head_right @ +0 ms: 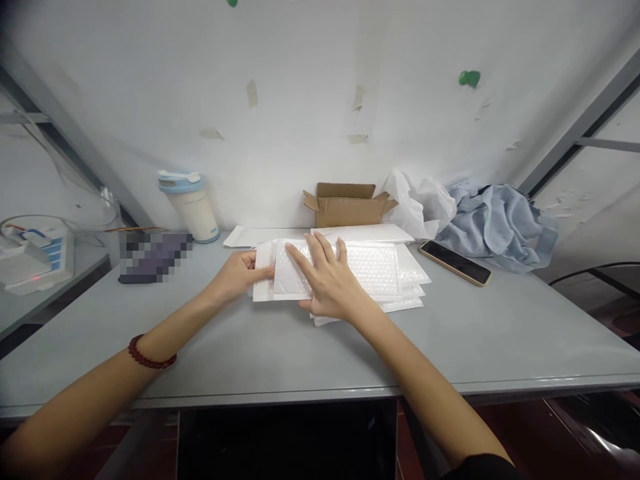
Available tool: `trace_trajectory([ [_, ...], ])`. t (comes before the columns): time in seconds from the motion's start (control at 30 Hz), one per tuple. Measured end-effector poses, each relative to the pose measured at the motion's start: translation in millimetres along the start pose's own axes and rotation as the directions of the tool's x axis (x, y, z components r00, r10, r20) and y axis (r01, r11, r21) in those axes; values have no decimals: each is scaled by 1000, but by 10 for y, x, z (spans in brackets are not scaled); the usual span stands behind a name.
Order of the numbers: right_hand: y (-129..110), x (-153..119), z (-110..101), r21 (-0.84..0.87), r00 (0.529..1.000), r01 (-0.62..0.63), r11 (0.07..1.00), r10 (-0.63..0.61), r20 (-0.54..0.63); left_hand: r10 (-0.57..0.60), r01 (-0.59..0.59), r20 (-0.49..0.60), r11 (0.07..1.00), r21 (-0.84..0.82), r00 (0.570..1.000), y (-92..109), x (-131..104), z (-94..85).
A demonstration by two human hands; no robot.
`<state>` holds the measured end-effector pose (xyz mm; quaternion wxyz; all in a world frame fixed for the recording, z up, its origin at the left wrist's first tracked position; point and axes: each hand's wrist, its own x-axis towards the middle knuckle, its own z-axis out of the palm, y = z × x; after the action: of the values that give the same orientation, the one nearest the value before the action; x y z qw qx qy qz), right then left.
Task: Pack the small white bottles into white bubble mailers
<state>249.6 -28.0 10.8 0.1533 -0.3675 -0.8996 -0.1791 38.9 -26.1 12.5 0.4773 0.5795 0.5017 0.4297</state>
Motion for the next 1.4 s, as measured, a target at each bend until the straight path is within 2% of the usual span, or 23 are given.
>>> trace_trajectory([
  [0.17, 8, 2, 3, 16, 999, 32, 999, -32, -31, 33, -31, -12, 990, 139, 999, -8, -86, 122],
  [0.3, 25, 4, -2, -18, 995, 53, 998, -54, -89, 66, -59, -28, 978, 200, 997, -31, -85, 106],
  [0.37, 35, 7, -11, -22, 989, 67, 998, -69, -127, 44, -40, -13, 971, 236, 999, -39, -68, 80],
  [0.5, 86, 14, -8, 5, 977, 88, 996, -85, -193, -73, 50, 95, 974, 221, 993, -21, -17, 0],
  [0.57, 132, 14, 3, 20, 972, 72, 997, -66, -225, -76, 49, 118, 975, 219, 990, 11, 15, -70],
  [0.7, 239, 12, 23, 87, 965, 3, 996, 20, -262, 16, -25, 32, 951, 307, 999, 93, 68, -314],
  [0.73, 262, 11, 27, 111, 964, -15, 994, 43, -263, 49, -53, 21, 925, 376, 999, 111, 74, -390],
  [0.8, 299, 12, 34, 151, 963, -46, 987, 84, -255, 78, -105, 72, 823, 558, 994, 135, 75, -530],
  [0.9, 328, 11, 44, 188, 967, -73, 979, 116, -228, 17, -170, 206, 627, 760, 979, 119, 64, -650],
  [1.03, 336, 7, 52, 221, 976, -87, 971, 128, -177, -102, -275, 367, 488, 829, 925, -14, 50, -611],
  [1.13, 331, 8, 54, 241, 980, -94, 966, 132, -148, -101, -312, 389, 429, 848, 916, -111, 46, -531],
  [1.2, 327, 11, 56, 248, 982, -97, 964, 134, -135, -85, -340, 412, 428, 837, 907, -114, 39, -495],
  [1.27, 323, 14, 61, 254, 982, -100, 962, 136, -131, -59, -368, 446, 475, 799, 893, -55, 24, -484],
  [1.33, 321, 16, 66, 258, 982, -102, 961, 139, -128, -11, -355, 442, 578, 735, 897, 47, 1, -492],
  [1.4, 321, 16, 68, 261, 982, -105, 960, 141, -125, 44, -300, 385, 712, 635, 922, 152, -23, -510],
])
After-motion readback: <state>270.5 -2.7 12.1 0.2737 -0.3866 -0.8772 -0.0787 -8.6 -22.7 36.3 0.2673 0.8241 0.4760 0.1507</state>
